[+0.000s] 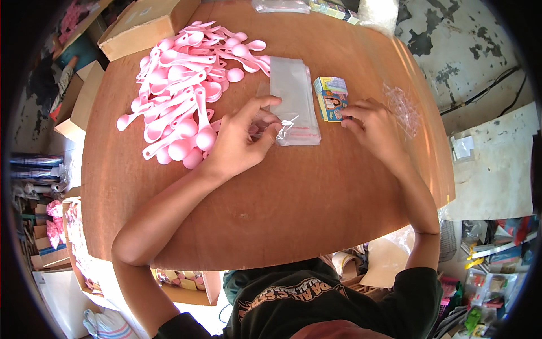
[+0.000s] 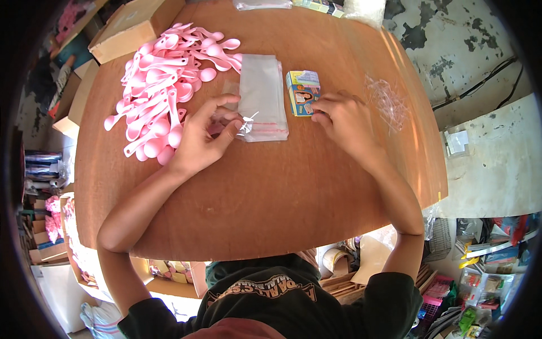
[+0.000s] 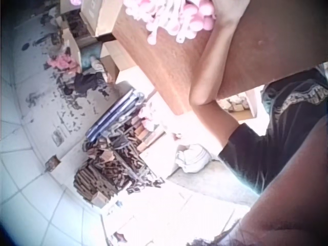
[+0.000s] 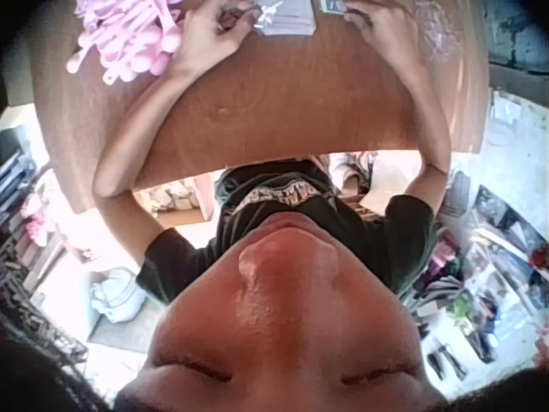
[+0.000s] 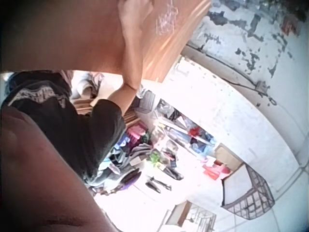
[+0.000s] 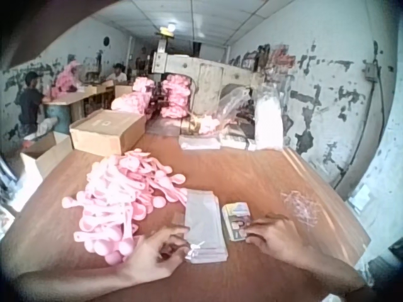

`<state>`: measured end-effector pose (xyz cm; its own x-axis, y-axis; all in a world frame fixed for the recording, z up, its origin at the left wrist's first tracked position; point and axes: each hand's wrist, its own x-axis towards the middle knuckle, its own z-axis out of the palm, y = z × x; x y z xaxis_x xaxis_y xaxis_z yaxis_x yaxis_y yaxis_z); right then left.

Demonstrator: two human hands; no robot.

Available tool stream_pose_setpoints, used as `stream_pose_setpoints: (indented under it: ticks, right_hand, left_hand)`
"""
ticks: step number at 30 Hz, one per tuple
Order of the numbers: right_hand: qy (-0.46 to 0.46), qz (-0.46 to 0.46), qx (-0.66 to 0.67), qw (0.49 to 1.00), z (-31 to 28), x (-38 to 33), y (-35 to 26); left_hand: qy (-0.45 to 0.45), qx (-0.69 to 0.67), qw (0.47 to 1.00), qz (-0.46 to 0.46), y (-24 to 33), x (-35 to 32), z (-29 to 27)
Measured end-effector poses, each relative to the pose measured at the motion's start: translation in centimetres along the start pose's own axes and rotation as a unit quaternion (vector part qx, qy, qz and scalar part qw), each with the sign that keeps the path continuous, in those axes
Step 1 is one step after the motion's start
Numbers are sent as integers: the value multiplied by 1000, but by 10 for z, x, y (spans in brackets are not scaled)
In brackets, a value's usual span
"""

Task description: The person packages pink spoons by hand by first sliding a yellow card into a plastic bag. They then place a pink spoon inside the bag with the card and seal the adhesive strip, repeating the process for several more spoons.

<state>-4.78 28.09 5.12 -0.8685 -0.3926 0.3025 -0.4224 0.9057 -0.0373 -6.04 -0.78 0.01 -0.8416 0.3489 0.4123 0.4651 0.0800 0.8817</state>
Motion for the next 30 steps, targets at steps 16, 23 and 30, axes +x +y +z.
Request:
stream_pose_setpoints:
  ticks: [16, 23, 30]
  right_hand:
    - [113, -103, -58, 987, -3, 1, 2]
    - [189, -23, 74, 979, -28, -2, -17]
    - [221, -5, 278, 935, -39, 4, -56]
  left_hand:
    - [4, -7, 1000, 4, -5, 0, -1]
    - [-5, -6, 1000, 17, -8, 1, 0]
    - [1, 5, 1000, 17, -6, 0, -1]
